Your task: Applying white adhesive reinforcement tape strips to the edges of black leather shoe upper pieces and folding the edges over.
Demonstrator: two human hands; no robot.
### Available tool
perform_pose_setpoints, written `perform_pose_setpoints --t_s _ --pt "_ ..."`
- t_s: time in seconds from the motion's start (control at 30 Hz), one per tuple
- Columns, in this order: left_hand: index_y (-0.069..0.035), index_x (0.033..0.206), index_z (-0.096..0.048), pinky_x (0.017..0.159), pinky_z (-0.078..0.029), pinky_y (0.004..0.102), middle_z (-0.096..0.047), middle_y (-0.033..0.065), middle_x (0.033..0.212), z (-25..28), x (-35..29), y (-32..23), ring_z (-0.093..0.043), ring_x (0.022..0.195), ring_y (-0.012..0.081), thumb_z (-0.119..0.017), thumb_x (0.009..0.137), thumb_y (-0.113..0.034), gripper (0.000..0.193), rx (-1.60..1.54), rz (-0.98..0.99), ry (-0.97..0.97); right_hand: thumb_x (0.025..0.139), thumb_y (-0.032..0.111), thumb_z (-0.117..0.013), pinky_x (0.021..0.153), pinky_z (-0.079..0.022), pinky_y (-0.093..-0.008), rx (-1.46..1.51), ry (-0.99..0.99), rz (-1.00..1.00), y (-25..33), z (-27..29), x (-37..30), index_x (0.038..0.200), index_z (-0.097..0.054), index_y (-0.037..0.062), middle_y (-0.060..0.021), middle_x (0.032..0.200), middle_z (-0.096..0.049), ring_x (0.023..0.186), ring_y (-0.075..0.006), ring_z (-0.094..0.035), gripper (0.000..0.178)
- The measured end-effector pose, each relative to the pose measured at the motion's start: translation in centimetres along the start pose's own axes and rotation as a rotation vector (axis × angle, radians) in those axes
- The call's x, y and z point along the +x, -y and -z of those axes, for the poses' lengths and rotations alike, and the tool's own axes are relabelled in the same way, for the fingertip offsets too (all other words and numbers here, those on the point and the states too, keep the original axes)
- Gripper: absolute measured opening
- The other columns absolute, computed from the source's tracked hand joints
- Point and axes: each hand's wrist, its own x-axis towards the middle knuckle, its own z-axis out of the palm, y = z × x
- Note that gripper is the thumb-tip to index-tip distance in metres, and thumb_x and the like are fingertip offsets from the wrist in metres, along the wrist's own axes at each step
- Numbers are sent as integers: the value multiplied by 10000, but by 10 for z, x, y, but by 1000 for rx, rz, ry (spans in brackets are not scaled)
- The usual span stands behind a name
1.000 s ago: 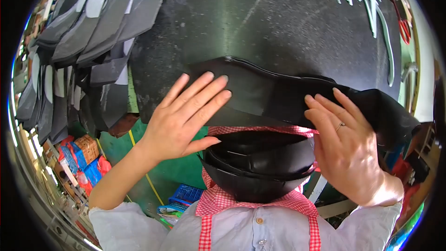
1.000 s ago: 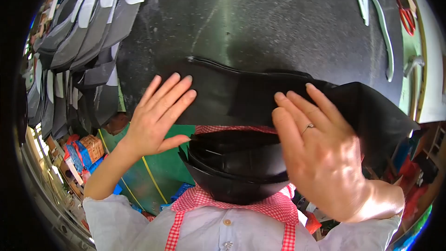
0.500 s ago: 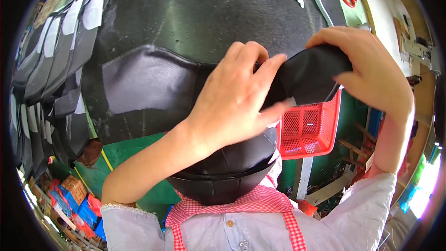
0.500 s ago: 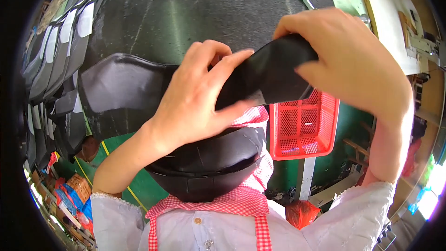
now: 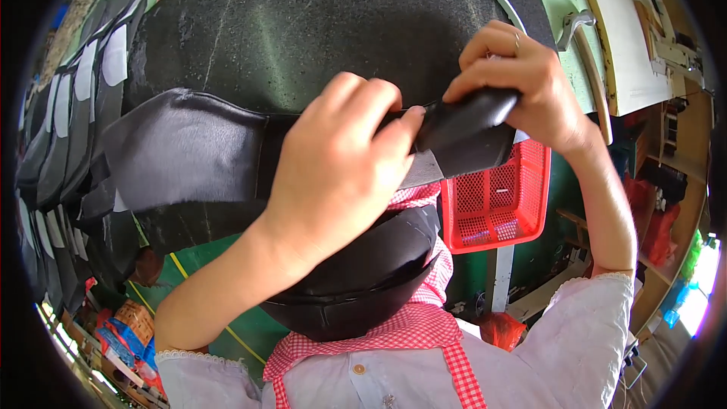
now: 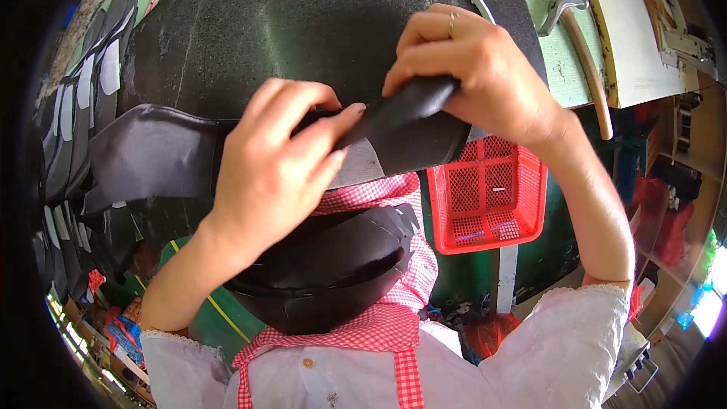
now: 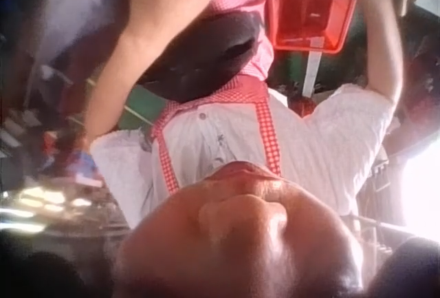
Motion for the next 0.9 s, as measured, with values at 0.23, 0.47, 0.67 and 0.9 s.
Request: perform_pose_setpoints --t_s 0.23,0.47,0.67,0.9 --pt "54 1322 -671 902 -550 416 -628 178 1305 4 -8 -26 -620 1151 318 -654 850 -112 501 391 -113 254 741 60 -744 1052 -490 -492 -412 -55 54 3 4 -49 1070 -830 169 -52 1271 -740 1220 -304 -646 357" --pt "39 1305 -705 1044 -591 415 -644 203 1425 30 -34 -37 -658 1284 369 -646 906 -53 414 282 -50 329 896 150 -726 1274 -296 -582 -72 -1 -228 66 -37 -51 1263 -784 131 -88 1401 -713 1430 -321 -575 373" --pt "-46 1366 -670 890 -566 429 -710 126 1232 69 -29 -9 -700 1045 327 -822 748 -43 636 13 88 314 776 179 -849 1193 -387 -560 -353 -30 -251 76 -29 -43 1163 -809 105 -83 1269 -752 1283 -345 -640 397" --pt "-66 831 -659 734 -544 406 -664 59 949 65 -28 4 -663 862 270 -863 681 -89 254 -84 -85 293 712 62 -828 848 -557 -405 -69 -109 -125 69 -35 -46 1080 -792 96 -73 1020 -732 968 -284 -708 372"
